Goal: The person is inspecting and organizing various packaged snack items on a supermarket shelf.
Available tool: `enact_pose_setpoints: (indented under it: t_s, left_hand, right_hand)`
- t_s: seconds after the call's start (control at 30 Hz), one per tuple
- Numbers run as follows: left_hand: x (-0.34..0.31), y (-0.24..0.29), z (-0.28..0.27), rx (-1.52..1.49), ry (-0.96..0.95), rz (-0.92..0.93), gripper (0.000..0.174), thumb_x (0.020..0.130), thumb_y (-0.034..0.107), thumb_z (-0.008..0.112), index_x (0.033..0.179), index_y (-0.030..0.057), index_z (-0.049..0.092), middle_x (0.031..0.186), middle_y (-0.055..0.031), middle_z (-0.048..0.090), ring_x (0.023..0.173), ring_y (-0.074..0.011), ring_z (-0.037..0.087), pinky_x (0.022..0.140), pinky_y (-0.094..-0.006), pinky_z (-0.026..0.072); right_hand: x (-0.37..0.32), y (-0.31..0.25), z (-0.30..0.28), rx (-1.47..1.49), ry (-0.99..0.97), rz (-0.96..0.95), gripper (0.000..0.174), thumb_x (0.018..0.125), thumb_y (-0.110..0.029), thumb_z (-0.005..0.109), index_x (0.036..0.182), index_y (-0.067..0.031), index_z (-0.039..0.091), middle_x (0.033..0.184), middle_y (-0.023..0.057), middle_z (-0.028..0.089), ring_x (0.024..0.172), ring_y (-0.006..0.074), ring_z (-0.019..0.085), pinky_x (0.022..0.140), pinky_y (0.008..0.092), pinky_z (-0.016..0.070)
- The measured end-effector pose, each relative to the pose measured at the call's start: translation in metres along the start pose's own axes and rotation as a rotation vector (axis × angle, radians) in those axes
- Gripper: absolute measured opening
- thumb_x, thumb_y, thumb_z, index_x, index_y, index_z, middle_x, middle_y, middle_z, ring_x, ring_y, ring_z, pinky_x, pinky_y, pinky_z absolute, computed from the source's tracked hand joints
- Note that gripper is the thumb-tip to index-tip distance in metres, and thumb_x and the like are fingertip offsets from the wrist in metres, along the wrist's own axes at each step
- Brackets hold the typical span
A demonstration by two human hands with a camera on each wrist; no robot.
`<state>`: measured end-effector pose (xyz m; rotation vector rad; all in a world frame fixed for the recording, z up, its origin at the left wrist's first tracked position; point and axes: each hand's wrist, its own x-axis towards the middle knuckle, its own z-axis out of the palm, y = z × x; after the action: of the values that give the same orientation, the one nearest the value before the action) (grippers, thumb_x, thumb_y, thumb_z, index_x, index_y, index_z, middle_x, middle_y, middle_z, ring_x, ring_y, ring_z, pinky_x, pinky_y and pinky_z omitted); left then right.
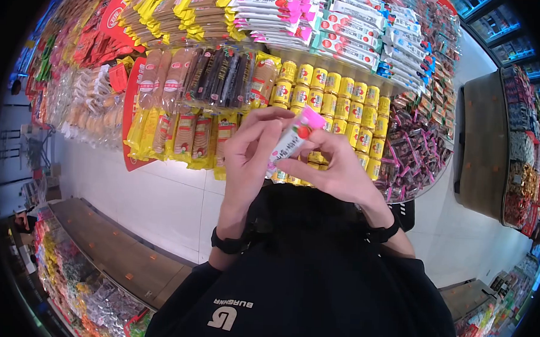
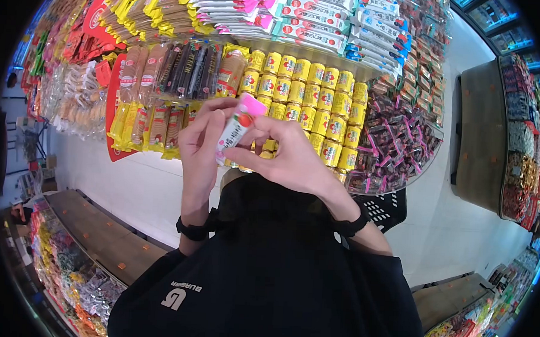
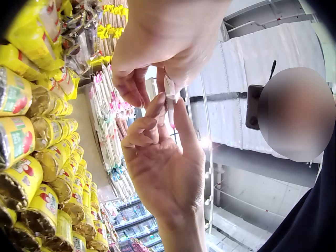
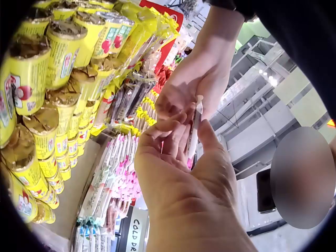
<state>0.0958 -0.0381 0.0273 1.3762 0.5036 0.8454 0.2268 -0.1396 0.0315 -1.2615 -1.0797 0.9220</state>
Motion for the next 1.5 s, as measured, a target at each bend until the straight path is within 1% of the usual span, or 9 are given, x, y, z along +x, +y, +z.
enact_pose_setpoints:
  t_s: [0.13, 0.37, 0.5, 0.63, 0.73, 0.87, 1.1, 1.2, 1.5]
  left_hand:
    - [0.0, 0.005, 0.003, 0.066, -0.082, -0.061, 0.021, 0.096, 0.009, 0.062, 0.111, -0.0031, 0.07, 0.116, -0.0106, 0.064, 0.097, -0.0137, 0.063, 0.083, -0.0262, 0.0512]
    - [0.0, 0.0, 0.007, 0.091, -0.061, 0.05, 0.038, 0.078, -0.004, 0.079, 0.113, -0.0023, 0.068, 0.114, -0.0093, 0.063, 0.094, -0.0125, 0.065, 0.075, -0.0239, 0.0523]
    - [0.001, -0.007, 0.0, 0.173, -0.035, 0.065, 0.033, 0.079, -0.004, 0.078, 0.11, -0.0024, 0.068, 0.109, -0.0082, 0.065, 0.089, -0.0095, 0.063, 0.071, -0.0214, 0.0496]
    - [0.001, 0.002, 0.004, 0.169, 0.033, -0.009, 0.026, 0.083, -0.003, 0.075, 0.109, -0.0017, 0.068, 0.097, -0.0055, 0.067, 0.08, -0.0068, 0.061, 0.067, -0.0203, 0.0467]
    - [0.001, 0.005, 0.0, 0.183, 0.038, -0.139, 0.025, 0.088, -0.001, 0.071, 0.112, -0.0011, 0.066, 0.091, -0.0059, 0.069, 0.078, -0.0077, 0.063, 0.069, -0.0204, 0.0476]
    - [0.003, 0.004, 0.007, 0.005, 0.037, -0.083, 0.03, 0.091, -0.001, 0.067, 0.121, -0.002, 0.06, 0.093, -0.0099, 0.07, 0.082, -0.0103, 0.066, 0.072, -0.0219, 0.0509]
    - [0.005, 0.012, 0.021, -0.079, 0.038, -0.061, 0.039, 0.091, -0.004, 0.065, 0.128, -0.0054, 0.054, 0.105, -0.0145, 0.069, 0.089, -0.0149, 0.068, 0.079, -0.0259, 0.0546]
    - [0.004, 0.01, 0.018, -0.018, 0.016, -0.043, 0.036, 0.09, -0.004, 0.066, 0.125, -0.0054, 0.055, 0.107, -0.0142, 0.069, 0.091, -0.0155, 0.068, 0.08, -0.0259, 0.0548]
    - [0.001, 0.003, 0.016, -0.014, -0.053, 0.123, 0.03, 0.083, -0.013, 0.068, 0.111, -0.0046, 0.061, 0.116, -0.0176, 0.066, 0.105, -0.0203, 0.067, 0.09, -0.03, 0.0554]
  right_hand:
    - [-0.005, -0.004, -0.004, 0.046, -0.031, 0.287, 0.024, 0.088, -0.019, 0.076, 0.098, 0.0029, 0.074, 0.079, 0.0067, 0.073, 0.07, 0.0067, 0.062, 0.064, 0.0238, 0.0475]
    - [-0.005, 0.0, -0.005, 0.541, 0.332, 0.268, 0.039, 0.102, -0.028, 0.055, 0.091, 0.0068, 0.07, 0.085, 0.0131, 0.072, 0.078, 0.0156, 0.069, 0.078, 0.0277, 0.0523]
    - [-0.008, 0.007, -0.009, 0.401, 0.18, 0.202, 0.035, 0.103, -0.027, 0.053, 0.102, 0.0054, 0.067, 0.088, 0.0132, 0.072, 0.082, 0.0157, 0.067, 0.079, 0.0279, 0.0511]
    - [-0.008, 0.003, -0.014, 0.309, 0.291, 0.1, 0.025, 0.103, -0.02, 0.053, 0.11, 0.0026, 0.062, 0.086, 0.0109, 0.07, 0.079, 0.0137, 0.065, 0.075, 0.0277, 0.0499]
    - [-0.008, 0.002, -0.024, 0.359, 0.374, 0.007, 0.022, 0.105, -0.017, 0.049, 0.116, 0.0012, 0.053, 0.083, 0.0085, 0.066, 0.075, 0.013, 0.063, 0.07, 0.0282, 0.0483]
    - [-0.009, 0.004, -0.027, 0.293, 0.368, -0.013, 0.018, 0.105, -0.017, 0.047, 0.1, -0.0017, 0.055, 0.082, 0.0082, 0.067, 0.071, 0.0122, 0.062, 0.068, 0.0279, 0.048]
    - [-0.017, 0.002, -0.03, 0.235, 0.391, 0.052, 0.02, 0.105, -0.017, 0.049, 0.093, -0.0024, 0.055, 0.074, 0.0061, 0.066, 0.069, 0.0099, 0.063, 0.066, 0.0258, 0.0478]
    - [-0.019, 0.005, -0.032, 0.344, 0.391, 0.017, 0.018, 0.103, -0.016, 0.054, 0.093, -0.0012, 0.058, 0.08, 0.0057, 0.065, 0.067, 0.0096, 0.063, 0.062, 0.0238, 0.0466]
    - [-0.029, 0.002, -0.034, 0.248, 0.34, -0.034, 0.014, 0.098, -0.005, 0.056, 0.109, 0.0025, 0.06, 0.099, 0.0052, 0.064, 0.094, 0.0088, 0.06, 0.077, 0.024, 0.0462]
